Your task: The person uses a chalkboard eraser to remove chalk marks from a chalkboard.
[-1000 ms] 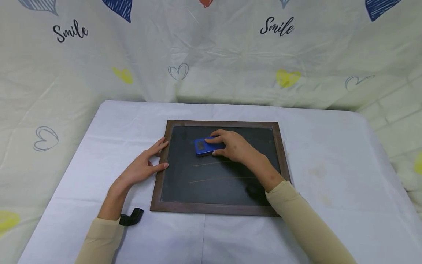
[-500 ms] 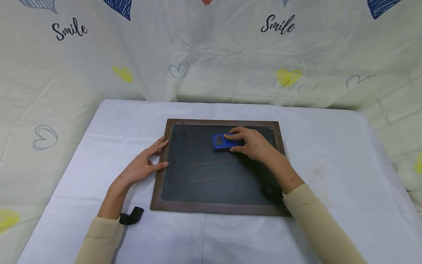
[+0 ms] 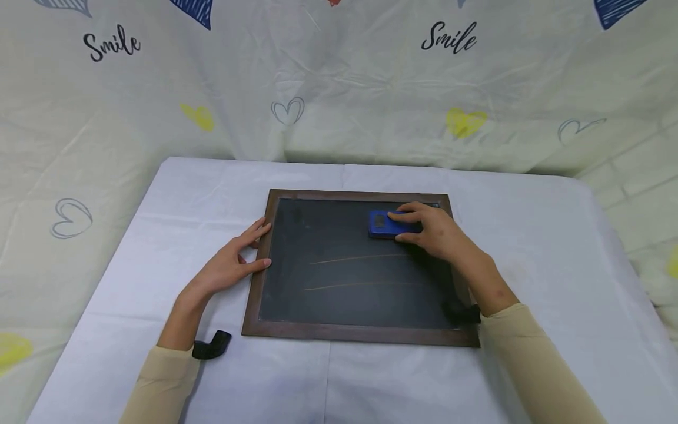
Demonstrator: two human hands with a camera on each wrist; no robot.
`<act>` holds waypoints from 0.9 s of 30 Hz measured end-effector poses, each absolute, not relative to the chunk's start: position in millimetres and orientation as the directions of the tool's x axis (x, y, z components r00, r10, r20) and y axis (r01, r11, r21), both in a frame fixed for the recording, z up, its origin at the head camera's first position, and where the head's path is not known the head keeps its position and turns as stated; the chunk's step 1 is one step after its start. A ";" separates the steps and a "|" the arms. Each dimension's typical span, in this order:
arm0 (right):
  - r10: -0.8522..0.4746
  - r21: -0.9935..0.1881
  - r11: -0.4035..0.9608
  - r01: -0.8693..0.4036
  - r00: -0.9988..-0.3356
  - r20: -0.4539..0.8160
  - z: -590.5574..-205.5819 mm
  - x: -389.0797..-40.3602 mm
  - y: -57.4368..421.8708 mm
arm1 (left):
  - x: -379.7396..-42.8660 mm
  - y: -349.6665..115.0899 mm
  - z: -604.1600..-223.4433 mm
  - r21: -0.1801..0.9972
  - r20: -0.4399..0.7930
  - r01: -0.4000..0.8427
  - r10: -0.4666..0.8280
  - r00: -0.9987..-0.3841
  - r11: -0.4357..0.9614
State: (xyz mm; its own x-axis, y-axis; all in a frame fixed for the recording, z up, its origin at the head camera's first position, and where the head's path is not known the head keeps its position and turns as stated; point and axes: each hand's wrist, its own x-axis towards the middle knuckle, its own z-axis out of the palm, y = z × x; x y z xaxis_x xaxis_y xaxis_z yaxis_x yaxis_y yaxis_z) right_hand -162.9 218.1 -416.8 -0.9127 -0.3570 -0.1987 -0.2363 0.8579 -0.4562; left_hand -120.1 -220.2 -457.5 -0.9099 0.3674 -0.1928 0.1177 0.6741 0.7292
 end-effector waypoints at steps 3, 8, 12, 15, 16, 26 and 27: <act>-0.345 -0.458 0.861 -0.222 -0.916 -0.204 -415.9 -161.0 226.6 | -120.6 -220.1 -457.7 0.730 -0.190 0.122 0.372 -0.909 0.672; -0.340 -0.466 0.857 -0.221 -0.921 -0.190 -414.3 -156.7 239.1 | -121.0 -220.8 -458.7 0.732 -0.187 0.126 0.375 -0.908 0.670; -0.339 -0.458 0.859 -0.228 -0.924 -0.177 -413.7 -155.0 245.0 | -120.5 -221.1 -459.2 0.738 -0.186 0.123 0.375 -0.908 0.663; -0.337 -0.457 0.860 -0.226 -0.924 -0.178 -412.9 -154.3 248.5 | -120.1 -220.2 -459.6 0.737 -0.186 0.124 0.375 -0.908 0.665; -0.338 -0.456 0.860 -0.227 -0.924 -0.178 -412.3 -154.1 249.2 | -120.1 -220.1 -459.7 0.735 -0.187 0.123 0.374 -0.908 0.666; -0.353 -0.457 0.853 -0.251 -0.924 -0.150 -411.7 -151.5 252.6 | -118.7 -218.7 -457.8 0.735 -0.180 0.123 0.366 -0.913 0.667; -0.353 -0.456 0.854 -0.252 -0.923 -0.151 -411.1 -151.0 252.6 | -118.3 -218.2 -457.4 0.735 -0.180 0.122 0.365 -0.914 0.667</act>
State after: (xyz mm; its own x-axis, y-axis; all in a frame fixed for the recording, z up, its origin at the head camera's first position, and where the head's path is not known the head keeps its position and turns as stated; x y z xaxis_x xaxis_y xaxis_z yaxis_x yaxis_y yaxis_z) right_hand -151.0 252.6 -411.1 -0.9235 -0.3528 -0.1508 -0.2516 0.8537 -0.4560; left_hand -118.3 -218.2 -457.4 -0.9136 0.3647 -0.1798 0.1216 0.6670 0.7351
